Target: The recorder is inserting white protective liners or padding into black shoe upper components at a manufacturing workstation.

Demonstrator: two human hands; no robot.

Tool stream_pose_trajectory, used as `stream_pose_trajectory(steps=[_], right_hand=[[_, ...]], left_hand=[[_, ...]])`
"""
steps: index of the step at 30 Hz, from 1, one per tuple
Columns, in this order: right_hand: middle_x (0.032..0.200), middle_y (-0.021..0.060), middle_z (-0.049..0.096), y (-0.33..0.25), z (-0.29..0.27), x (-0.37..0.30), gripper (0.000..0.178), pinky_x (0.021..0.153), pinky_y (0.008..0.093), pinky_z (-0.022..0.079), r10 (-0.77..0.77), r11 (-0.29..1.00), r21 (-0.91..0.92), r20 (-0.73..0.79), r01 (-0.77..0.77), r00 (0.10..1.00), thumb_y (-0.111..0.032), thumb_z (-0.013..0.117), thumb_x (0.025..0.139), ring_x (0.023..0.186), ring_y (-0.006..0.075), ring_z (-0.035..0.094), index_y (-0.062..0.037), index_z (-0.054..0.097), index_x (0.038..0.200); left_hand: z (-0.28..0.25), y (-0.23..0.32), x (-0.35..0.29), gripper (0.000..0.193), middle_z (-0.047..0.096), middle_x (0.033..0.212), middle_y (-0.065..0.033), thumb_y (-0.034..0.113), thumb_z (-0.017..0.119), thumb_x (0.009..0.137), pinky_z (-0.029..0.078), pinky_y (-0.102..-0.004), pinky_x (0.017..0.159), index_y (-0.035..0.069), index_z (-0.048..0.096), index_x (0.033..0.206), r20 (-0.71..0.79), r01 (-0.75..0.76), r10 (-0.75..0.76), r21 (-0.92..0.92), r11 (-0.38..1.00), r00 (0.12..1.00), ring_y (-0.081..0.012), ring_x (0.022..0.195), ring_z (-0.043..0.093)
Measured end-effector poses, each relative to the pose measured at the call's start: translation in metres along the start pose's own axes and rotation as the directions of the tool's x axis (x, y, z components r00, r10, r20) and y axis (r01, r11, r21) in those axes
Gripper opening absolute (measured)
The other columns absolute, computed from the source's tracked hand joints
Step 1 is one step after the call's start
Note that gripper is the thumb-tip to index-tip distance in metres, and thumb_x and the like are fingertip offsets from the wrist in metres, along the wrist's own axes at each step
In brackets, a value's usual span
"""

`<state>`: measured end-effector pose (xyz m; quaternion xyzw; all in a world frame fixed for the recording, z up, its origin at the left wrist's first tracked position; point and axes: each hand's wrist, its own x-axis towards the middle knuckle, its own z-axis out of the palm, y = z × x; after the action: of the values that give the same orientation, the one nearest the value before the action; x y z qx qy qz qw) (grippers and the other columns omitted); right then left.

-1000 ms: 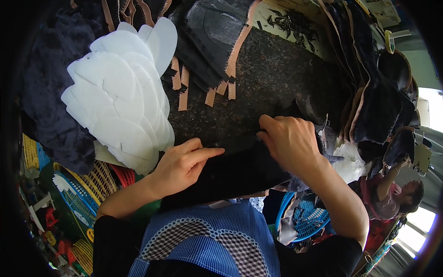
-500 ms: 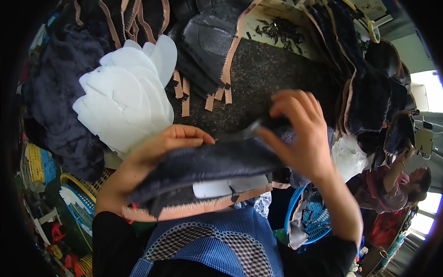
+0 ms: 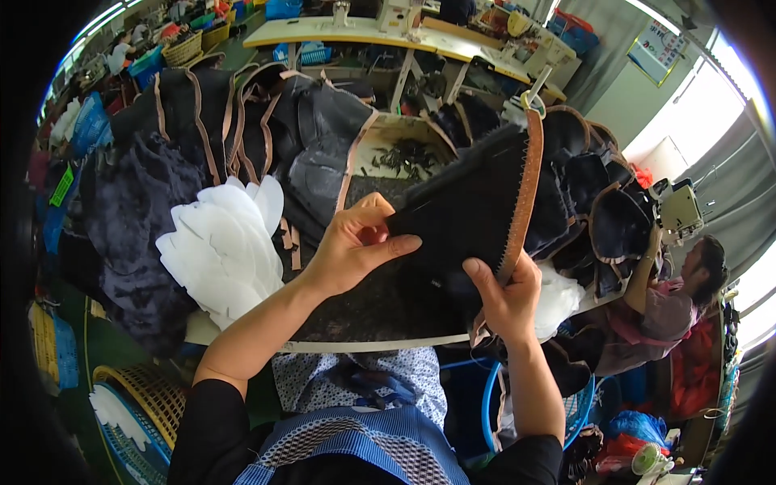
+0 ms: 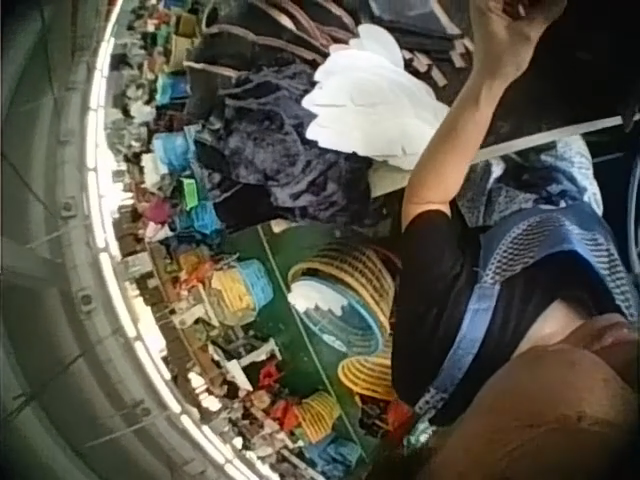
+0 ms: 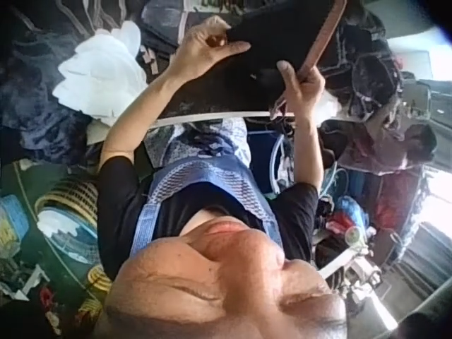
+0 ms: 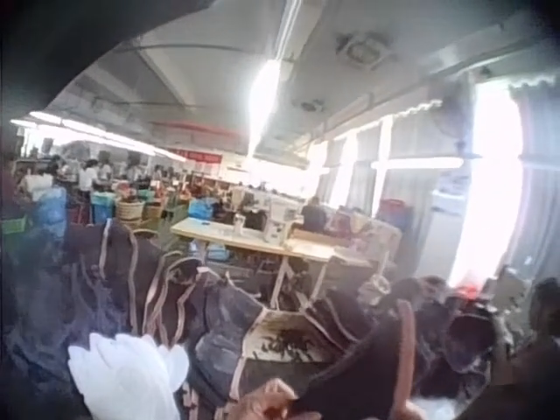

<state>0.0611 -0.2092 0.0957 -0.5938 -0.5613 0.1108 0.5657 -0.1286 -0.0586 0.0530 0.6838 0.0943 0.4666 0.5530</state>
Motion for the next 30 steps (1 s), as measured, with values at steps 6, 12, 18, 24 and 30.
stream_pose_trajectory(steps=[6, 12, 18, 24, 30], right_hand=[[0.08, -0.0054, 0.064, 0.017, -0.021, -0.001, 0.023, 0.065, 0.0197, 0.042, 0.057, 0.979, 0.197, -0.029, -0.05, 0.998, -0.02, 0.077, 0.096, 0.073, 0.0033, 0.052, 0.0017, 0.07, 0.098], [0.088, -0.0033, 0.069, 0.031, -0.033, -0.01, 0.023, 0.07, 0.0206, 0.047, 0.162, 0.919, 0.357, 0.043, -0.166, 0.986, -0.019, 0.075, 0.097, 0.079, 0.004, 0.058, 0.0028, 0.071, 0.103], [0.091, -0.0021, 0.07, 0.041, -0.028, -0.013, 0.021, 0.072, 0.0209, 0.05, 0.221, 0.858, 0.458, 0.077, -0.232, 0.972, -0.011, 0.075, 0.095, 0.079, 0.0047, 0.06, 0.0027, 0.069, 0.109], [0.091, 0.0057, 0.067, 0.044, -0.037, 0.004, 0.074, 0.074, 0.0265, 0.055, 0.314, 0.723, 0.633, 0.055, -0.276, 0.948, -0.011, 0.09, 0.079, 0.081, 0.0129, 0.065, -0.006, 0.041, 0.134], [0.097, 0.0001, 0.071, 0.044, -0.046, 0.01, 0.034, 0.082, 0.0277, 0.054, 0.175, 0.724, 0.581, 0.368, -0.372, 0.913, -0.013, 0.084, 0.085, 0.087, 0.0085, 0.064, 0.0005, 0.069, 0.112]], left_hand=[[0.029, 0.006, 0.013, 0.015, 0.063, 0.105, 0.0081, 0.014, 0.077, 0.095, 0.047, -0.0185, 0.075, 0.009, 0.065, 0.102, 0.257, 0.393, -0.313, -0.379, 0.838, 0.914, -0.0004, 0.084, 0.057], [0.063, 0.034, 0.063, 0.048, 0.07, 0.111, -0.0041, 0.019, 0.081, 0.091, 0.053, -0.0235, 0.082, 0.0, 0.061, 0.129, 0.263, 0.304, -0.255, -0.166, 0.938, 0.931, -0.0078, 0.098, 0.065], [0.096, 0.017, 0.093, 0.03, 0.071, 0.081, -0.0043, 0.027, 0.07, 0.1, 0.05, -0.0288, 0.066, -0.003, 0.069, 0.107, 0.177, 0.105, -0.144, 0.211, 0.972, 0.974, -0.0067, 0.074, 0.06], [0.109, 0.002, 0.097, 0.025, 0.073, 0.093, -0.0074, 0.021, 0.066, 0.103, 0.052, -0.0299, 0.072, 0.001, 0.066, 0.117, 0.085, -0.044, 0.02, 0.29, 0.956, 0.996, -0.0101, 0.081, 0.063], [0.111, -0.004, 0.097, 0.023, 0.068, 0.1, 0.0035, 0.022, 0.065, 0.104, 0.048, -0.0216, 0.079, 0.004, 0.066, 0.118, 0.149, 0.008, -0.014, 0.037, 0.999, 0.989, -0.0037, 0.087, 0.057]])
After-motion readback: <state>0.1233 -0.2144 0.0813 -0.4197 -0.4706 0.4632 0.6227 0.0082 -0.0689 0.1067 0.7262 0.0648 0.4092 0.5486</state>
